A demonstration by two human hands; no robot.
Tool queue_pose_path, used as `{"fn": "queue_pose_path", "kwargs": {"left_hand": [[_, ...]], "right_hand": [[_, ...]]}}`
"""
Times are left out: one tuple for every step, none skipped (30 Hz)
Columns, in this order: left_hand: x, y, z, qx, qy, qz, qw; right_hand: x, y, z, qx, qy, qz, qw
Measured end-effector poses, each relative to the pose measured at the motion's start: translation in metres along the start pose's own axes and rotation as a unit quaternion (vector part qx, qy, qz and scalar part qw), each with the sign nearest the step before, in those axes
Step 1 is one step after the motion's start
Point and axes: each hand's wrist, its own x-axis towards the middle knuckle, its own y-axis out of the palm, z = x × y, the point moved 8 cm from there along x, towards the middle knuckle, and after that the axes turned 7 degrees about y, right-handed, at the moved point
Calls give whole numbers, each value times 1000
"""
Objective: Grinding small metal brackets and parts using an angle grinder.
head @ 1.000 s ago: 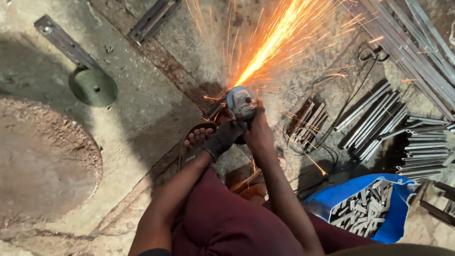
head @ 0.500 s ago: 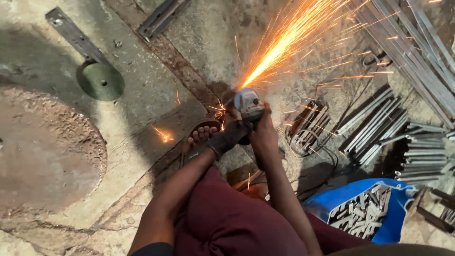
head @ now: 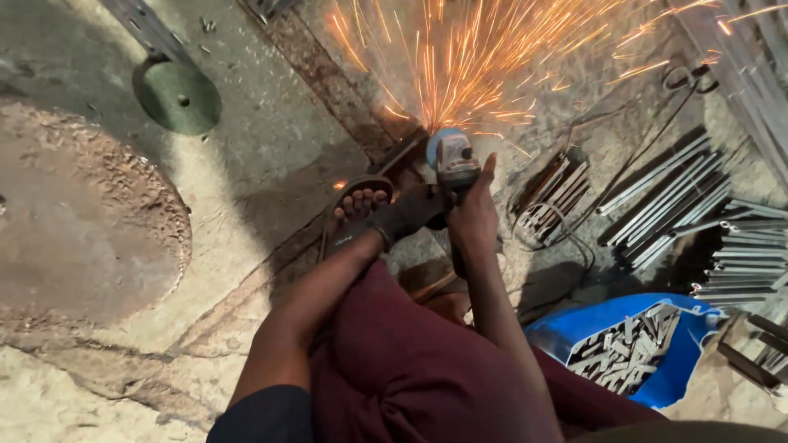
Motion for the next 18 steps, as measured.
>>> {"fn": "queue_pose_path", "kwargs": {"left_hand": [[-5,-3,-9,-2,-5,3,1000],[-8,-4,-21,-33,11,8,999],[-15,-6,-31,-66,24,10,997],[-11,-8,-29,-70,16,10,997],[-10,-11,-29,1,40,5,999],[-9,-13,-28,73,63,0,995],[1,-8,-10,65,48,5,997],[10,-12,-1,57,95,-48,993],[17,-14,9,49,142,-101,984],[10,-14,0,41,126,-98,986],[4,-13,-3,-27,81,-82,993],[-3,-12,-7,-95,35,-67,993],[-4,-12,-8,-96,26,-68,993],[-6,-10,-14,-87,40,-52,994],[-2,-11,-23,-75,61,-36,995],[-5,-14,-28,-74,58,-38,995],[-9,-16,-34,-70,58,-50,995],[-13,-18,-40,-65,59,-62,994]], "right_hand": [[-6,-10,15,-1,5,4,1000],[-10,-17,22,21,66,29,997],[-17,-22,29,41,126,58,989],[-8,-8,10,38,131,65,988],[-1,-2,3,60,59,24,996],[4,5,-6,83,-13,-16,996],[5,7,-8,78,-2,-4,997],[5,5,-1,93,-57,-17,994],[4,2,6,107,-112,-30,987],[7,6,0,102,-100,-17,990],[7,6,2,108,-141,-26,984],[6,6,3,114,-182,-35,976],[5,9,3,115,-178,-27,977],[5,10,2,137,-161,-18,977],[9,9,3,159,-148,-14,976],[9,13,0,161,-148,-11,976],[5,13,0,156,-173,-26,972],[1,13,-1,150,-198,-41,968]]}}
